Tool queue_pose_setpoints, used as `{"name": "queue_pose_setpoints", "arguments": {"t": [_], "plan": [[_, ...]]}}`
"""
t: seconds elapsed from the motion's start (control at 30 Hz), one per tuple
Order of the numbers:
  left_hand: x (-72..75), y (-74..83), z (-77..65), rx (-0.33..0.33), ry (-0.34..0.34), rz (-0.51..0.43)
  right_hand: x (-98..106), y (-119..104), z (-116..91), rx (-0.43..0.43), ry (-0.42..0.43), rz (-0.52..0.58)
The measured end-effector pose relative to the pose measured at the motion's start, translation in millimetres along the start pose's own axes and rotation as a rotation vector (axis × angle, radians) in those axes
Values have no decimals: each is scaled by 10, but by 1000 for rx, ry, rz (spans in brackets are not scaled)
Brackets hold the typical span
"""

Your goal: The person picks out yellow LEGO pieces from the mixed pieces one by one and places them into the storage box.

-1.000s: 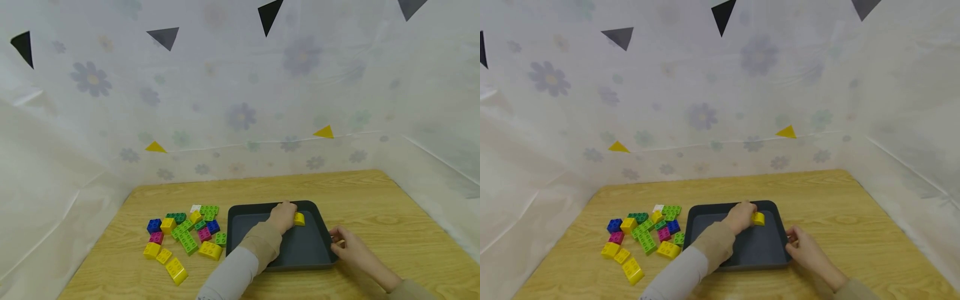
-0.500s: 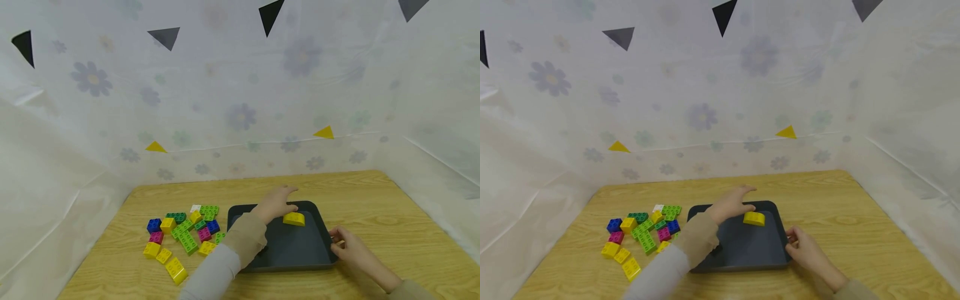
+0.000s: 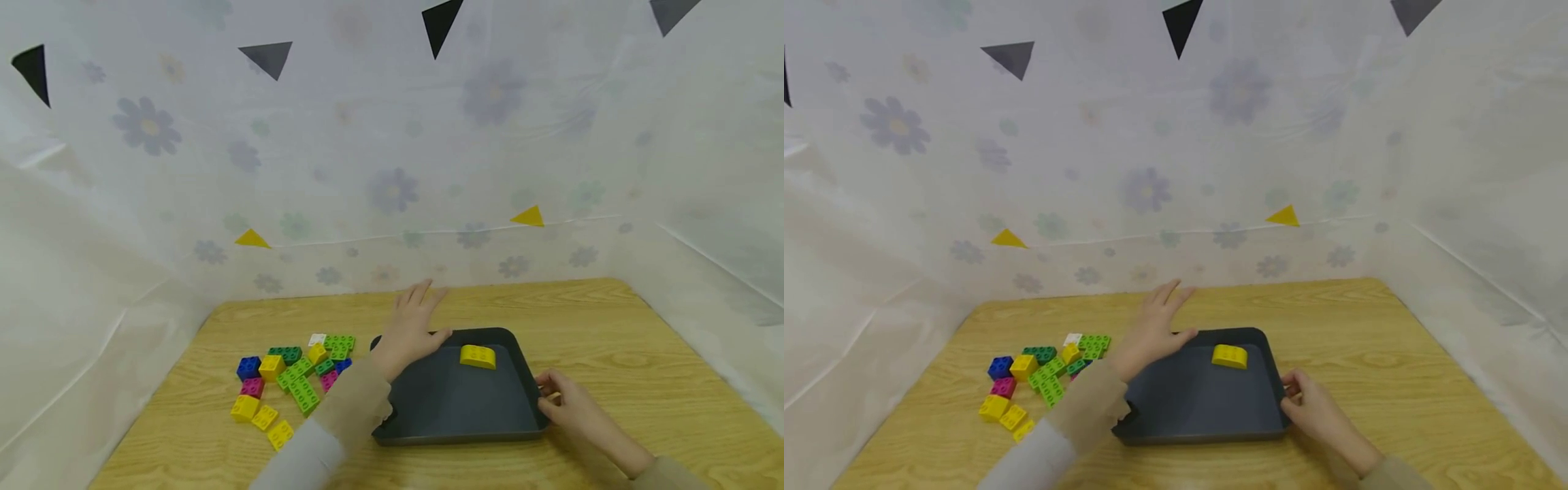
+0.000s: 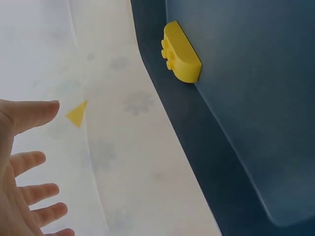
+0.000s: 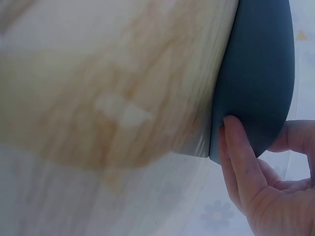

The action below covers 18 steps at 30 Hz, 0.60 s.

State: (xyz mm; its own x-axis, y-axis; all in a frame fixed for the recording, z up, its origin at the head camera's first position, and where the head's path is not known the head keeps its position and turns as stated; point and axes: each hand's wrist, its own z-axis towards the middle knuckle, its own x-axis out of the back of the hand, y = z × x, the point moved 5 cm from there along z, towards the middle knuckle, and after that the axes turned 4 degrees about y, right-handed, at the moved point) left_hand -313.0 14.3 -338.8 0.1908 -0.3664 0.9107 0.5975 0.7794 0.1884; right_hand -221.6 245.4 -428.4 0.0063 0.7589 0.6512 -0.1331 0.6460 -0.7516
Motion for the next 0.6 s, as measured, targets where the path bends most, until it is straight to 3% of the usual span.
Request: {"name": "queue_pose_setpoints", "arguments": {"t": [0.37, 0.6], "plan": [[328, -350, -429, 25, 141, -6, -3, 15, -3, -33, -16, 19], [496, -637, -780, 117, 213, 8, -4, 11, 5, -31, -20, 25]]}}
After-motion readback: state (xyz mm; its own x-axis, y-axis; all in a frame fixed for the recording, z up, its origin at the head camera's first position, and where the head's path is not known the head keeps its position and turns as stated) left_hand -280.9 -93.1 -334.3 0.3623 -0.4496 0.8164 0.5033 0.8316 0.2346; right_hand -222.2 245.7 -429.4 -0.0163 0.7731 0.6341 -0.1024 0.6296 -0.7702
